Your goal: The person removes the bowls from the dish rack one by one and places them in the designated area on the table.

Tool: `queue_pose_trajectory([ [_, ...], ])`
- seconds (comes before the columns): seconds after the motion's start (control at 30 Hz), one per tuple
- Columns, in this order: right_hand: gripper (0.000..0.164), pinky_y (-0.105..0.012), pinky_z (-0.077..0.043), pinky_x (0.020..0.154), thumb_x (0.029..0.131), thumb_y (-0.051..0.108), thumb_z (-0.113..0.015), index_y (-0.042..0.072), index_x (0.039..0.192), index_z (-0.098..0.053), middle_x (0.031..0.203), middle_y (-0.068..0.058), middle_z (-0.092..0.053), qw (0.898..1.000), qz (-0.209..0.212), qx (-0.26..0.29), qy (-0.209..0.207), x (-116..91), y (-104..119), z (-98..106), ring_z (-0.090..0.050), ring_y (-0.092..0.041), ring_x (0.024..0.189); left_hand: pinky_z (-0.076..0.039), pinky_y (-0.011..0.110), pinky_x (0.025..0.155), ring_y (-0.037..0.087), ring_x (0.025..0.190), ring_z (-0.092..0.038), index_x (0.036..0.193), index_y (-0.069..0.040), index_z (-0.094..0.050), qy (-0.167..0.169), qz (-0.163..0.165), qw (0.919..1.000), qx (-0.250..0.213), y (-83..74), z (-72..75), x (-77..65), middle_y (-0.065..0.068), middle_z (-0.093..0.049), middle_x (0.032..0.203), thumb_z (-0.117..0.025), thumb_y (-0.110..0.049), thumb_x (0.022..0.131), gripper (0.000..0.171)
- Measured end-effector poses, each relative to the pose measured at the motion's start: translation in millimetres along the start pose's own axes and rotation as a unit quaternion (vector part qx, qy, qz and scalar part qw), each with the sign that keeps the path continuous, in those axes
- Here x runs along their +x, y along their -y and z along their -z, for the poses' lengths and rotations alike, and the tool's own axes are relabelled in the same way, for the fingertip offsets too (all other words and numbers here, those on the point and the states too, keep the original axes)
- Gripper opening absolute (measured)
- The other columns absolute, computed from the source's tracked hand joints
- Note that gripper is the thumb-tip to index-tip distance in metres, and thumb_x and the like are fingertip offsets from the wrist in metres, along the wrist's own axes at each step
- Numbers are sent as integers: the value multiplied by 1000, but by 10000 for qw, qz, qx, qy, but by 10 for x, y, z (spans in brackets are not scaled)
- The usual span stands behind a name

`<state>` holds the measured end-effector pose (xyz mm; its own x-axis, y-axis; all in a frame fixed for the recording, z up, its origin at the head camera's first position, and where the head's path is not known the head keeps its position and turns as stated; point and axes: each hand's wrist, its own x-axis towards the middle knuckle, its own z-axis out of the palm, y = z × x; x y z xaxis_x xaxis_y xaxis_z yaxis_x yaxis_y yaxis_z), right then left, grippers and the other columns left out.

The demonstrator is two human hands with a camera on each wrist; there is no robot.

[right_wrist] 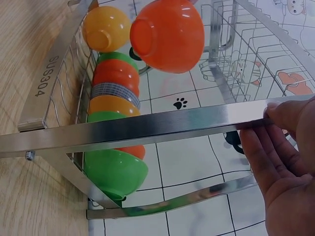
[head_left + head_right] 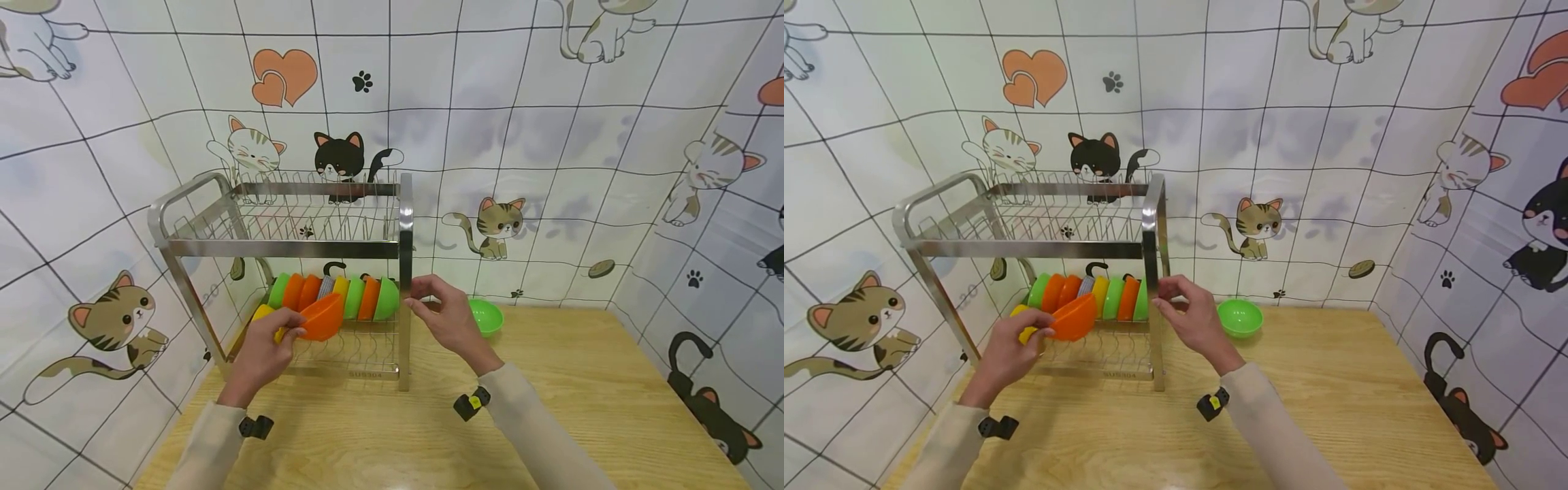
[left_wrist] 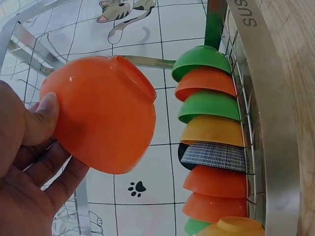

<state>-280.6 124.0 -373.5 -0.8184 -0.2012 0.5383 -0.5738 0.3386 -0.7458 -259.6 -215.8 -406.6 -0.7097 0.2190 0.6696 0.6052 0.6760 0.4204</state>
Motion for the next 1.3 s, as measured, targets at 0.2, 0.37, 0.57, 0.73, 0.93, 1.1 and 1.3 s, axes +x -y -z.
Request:
queue_pose_trajectory([
  [0.2,29,-33,-62,88,95,14,-74,10,123,-67,106,-9,-73,9998,136,-115,10,-3,27,17,-70,-22,100,-61,37,75,12,81,-66,94,-12,-70,-6,-558,9984,-112,-84,-2,4,-2,-72,91,-77,10,83,25],
  [0.37,32,-30,-61,88,96,13,-74,10,127,-66,112,-8,-73,9990,388,-182,106,-36,44,69,-70,-21,101,-60,32,76,11,81,-65,94,-13,-70,41,-869,9961,-129,-166,-3,14,-5,-71,91,-78,8,83,25],
  [0.57,39,-34,-60,94,95,12,-74,12,132,-64,122,-6,-70,9970,610,-259,409,-122,94,222,-68,-20,109,-56,18,82,9,82,-64,95,-14,-71,227,-1175,9922,-346,-296,20,36,-6,-70,91,-77,7,85,24],
  [0.73,47,-40,-58,99,93,17,-77,18,138,-61,131,0,-68,9925,746,-723,648,-223,155,360,-67,-19,117,-52,12,84,9,81,-64,96,-14,-70,334,-1397,9886,-461,-395,41,23,-6,-69,92,-77,6,85,24],
  [0.93,59,-39,-57,100,89,15,-81,17,143,-58,142,4,-62,9805,1240,-1228,908,-333,213,510,-64,-17,122,-51,12,84,8,82,-62,96,-15,-70,470,-1725,9818,-639,-552,51,28,-6,-68,94,-77,6,85,25],
  [1.1,66,-31,-53,104,87,14,-83,23,146,-56,147,3,-59,9684,1611,-1487,1186,-423,291,605,-58,-14,130,-53,14,82,9,84,-62,97,-13,-70,528,-2226,9697,-862,-673,-11,48,-4,-68,96,-74,12,84,28],
  [1.3,61,-28,-47,112,87,16,-83,22,142,-59,146,2,-59,9558,1926,-1580,1562,-521,382,662,-55,-17,136,-54,15,75,8,82,-60,96,-15,-71,560,-2580,9627,-586,-818,-110,60,-5,-68,97,-73,13,82,32],
])
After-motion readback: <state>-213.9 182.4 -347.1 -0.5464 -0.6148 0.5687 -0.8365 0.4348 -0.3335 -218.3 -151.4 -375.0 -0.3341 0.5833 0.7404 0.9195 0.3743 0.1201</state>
